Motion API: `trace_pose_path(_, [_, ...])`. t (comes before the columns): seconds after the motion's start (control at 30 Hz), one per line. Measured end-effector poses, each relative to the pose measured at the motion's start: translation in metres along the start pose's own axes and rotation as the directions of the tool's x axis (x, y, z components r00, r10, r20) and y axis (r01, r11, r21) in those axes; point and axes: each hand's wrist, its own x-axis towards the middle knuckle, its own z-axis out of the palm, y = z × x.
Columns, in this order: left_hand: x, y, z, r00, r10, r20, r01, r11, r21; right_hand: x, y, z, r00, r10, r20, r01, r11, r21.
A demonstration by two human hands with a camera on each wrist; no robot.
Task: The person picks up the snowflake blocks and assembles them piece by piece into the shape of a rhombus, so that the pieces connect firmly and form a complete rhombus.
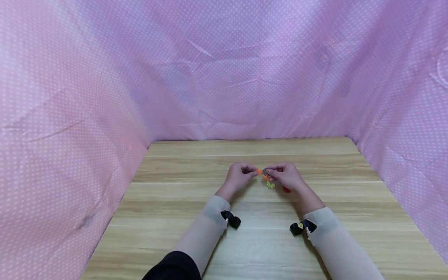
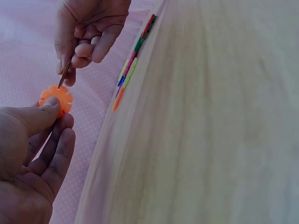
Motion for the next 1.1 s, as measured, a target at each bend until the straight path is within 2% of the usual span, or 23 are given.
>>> trace_pose_path(0.3, [-0.0014,0.0062,0.0001,1.000,0.027,0.000,-0.027,1.000,0.006,0.0007,-0.0011,0.0030,1.000,0.021,0.016,-0.022,0.998,0.064])
trace_pose_path(0.53, [-0.0017,0.0071,0.0002,0.999,0.045,0.022,-0.046,0.998,0.043,-0.0006,-0.0044,0.0049,0.999,0.034,0.020,-0.035,0.997,0.065])
trace_pose_path(0.9, [-0.0043,0.0089,0.0030,0.999,0.034,0.019,-0.035,0.996,0.078,0.0011,0.0026,0.0060,0.999,0.035,0.034,-0.040,0.989,0.139])
trace_pose_path(1.1, [-0.0060,0.0086,0.0048,0.999,0.034,-0.001,-0.034,0.998,0.060,-0.0007,0.0025,0.0089,0.998,0.032,0.048,-0.040,0.982,0.183])
